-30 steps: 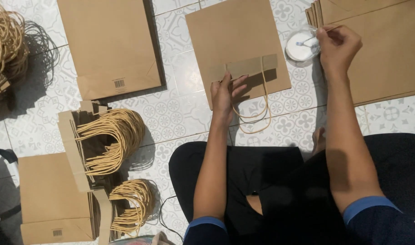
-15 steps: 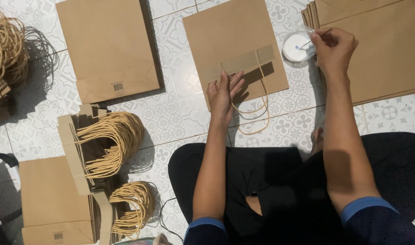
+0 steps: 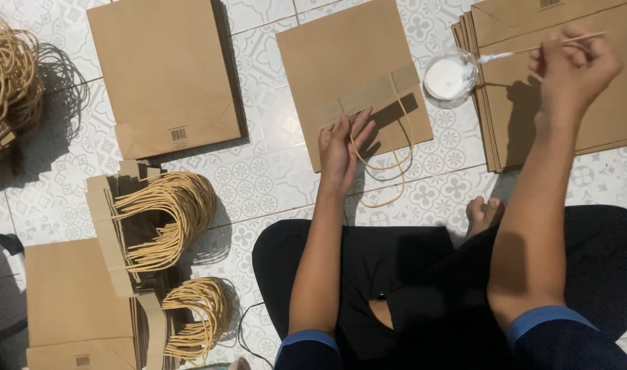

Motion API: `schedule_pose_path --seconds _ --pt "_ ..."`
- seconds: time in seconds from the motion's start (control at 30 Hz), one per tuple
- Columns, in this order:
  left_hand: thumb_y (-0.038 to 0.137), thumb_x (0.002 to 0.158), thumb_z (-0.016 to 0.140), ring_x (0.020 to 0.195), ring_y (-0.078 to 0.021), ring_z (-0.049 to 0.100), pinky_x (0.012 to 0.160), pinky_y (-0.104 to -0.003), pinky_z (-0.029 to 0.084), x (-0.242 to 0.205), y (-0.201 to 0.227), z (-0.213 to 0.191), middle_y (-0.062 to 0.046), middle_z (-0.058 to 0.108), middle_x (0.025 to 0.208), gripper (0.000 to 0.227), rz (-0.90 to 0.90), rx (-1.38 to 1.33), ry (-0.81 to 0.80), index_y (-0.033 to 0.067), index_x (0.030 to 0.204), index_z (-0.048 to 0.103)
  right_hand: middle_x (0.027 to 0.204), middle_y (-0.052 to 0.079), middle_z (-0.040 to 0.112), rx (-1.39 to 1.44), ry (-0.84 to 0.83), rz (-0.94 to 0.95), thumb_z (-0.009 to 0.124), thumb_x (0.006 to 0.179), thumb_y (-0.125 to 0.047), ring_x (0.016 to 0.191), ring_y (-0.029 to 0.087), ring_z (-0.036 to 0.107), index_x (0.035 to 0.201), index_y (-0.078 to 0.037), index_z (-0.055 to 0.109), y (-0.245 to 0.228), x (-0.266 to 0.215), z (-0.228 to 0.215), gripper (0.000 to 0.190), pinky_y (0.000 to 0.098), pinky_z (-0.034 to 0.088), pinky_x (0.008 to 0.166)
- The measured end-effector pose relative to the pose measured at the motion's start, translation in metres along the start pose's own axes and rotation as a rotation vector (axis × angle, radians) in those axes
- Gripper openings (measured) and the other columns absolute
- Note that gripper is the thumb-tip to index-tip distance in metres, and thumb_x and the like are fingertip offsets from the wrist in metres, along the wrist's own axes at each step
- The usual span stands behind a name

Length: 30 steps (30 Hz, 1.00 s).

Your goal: The person sits on the floor and assembles flat brown paper bags by attaching handles. They apply glue to a cardboard reinforcement strip using a small stick, then press the strip onto the bag to secure the handle. The person repeats this process for multiple bags.

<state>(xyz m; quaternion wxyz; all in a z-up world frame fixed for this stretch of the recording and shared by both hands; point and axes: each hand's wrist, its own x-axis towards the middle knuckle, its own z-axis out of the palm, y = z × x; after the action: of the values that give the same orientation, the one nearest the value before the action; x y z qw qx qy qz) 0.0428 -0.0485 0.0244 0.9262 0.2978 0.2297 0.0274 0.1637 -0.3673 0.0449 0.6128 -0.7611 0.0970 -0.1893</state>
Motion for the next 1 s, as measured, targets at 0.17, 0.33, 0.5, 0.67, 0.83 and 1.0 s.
schedule_pose_path --seconds 0.17,0.33,0.5,0.67,0.83,1.0 --pt "0.018 0.105 0.054 0.131 -0.0399 0.059 0.102 -0.039 0.058 -0.001 -0.002 0.002 -0.040 0.056 0.129 0.040 0.012 0.008 -0.038 -0.0167 0.118 0.038 0.102 0.002 0.074 0.172 -0.006 0.080 0.075 0.114 -0.009 0.089 0.008 0.078 0.127 -0.007 0.064 -0.018 -0.002 -0.008 0.018 0.0180 0.070 0.080" --pt "0.018 0.105 0.054 0.130 -0.0367 0.060 0.107 -0.040 0.054 -0.003 -0.001 0.005 -0.039 0.059 0.132 0.047 0.023 0.045 -0.088 -0.0244 0.124 0.047 0.103 -0.002 0.073 0.294 -0.087 0.166 0.076 0.109 -0.012 0.092 0.007 0.079 0.128 -0.010 0.065 -0.073 -0.034 0.024 0.022 0.0139 0.072 0.085" --pt "0.014 0.107 0.051 0.134 -0.0363 0.056 0.111 -0.038 0.051 -0.003 -0.001 0.004 -0.039 0.055 0.138 0.045 0.023 0.016 -0.153 -0.0258 0.126 0.048 0.107 0.007 0.073 0.481 -0.315 0.252 0.077 0.097 -0.005 0.092 0.013 0.075 0.120 -0.007 0.067 -0.083 -0.072 0.067 0.025 0.0190 0.070 0.088" --pt "0.017 0.106 0.055 0.126 -0.0351 0.062 0.106 -0.038 0.055 0.003 -0.011 -0.006 -0.036 0.059 0.135 0.046 0.033 -0.005 -0.160 -0.0231 0.128 0.049 0.103 0.016 0.070 0.380 -0.472 0.077 0.072 0.102 -0.002 0.091 0.017 0.073 0.128 0.004 0.060 -0.093 -0.099 0.086 0.030 0.0227 0.067 0.087" --pt "0.014 0.107 0.052 0.130 -0.0360 0.059 0.111 -0.039 0.052 0.000 -0.004 0.000 -0.038 0.056 0.138 0.045 0.044 -0.031 -0.196 -0.0260 0.128 0.049 0.104 0.016 0.071 0.354 -0.452 0.052 0.071 0.104 -0.001 0.093 0.018 0.074 0.129 0.005 0.059 -0.087 -0.092 0.083 0.028 0.0233 0.067 0.089" --pt "0.011 0.108 0.050 0.135 -0.0365 0.055 0.112 -0.039 0.051 -0.003 -0.003 0.003 -0.041 0.054 0.137 0.041 0.026 -0.062 -0.178 -0.0260 0.125 0.047 0.109 0.012 0.070 0.394 -0.416 0.076 0.071 0.104 -0.002 0.093 0.013 0.072 0.129 0.002 0.058 -0.085 -0.089 0.078 0.028 0.0191 0.065 0.090"
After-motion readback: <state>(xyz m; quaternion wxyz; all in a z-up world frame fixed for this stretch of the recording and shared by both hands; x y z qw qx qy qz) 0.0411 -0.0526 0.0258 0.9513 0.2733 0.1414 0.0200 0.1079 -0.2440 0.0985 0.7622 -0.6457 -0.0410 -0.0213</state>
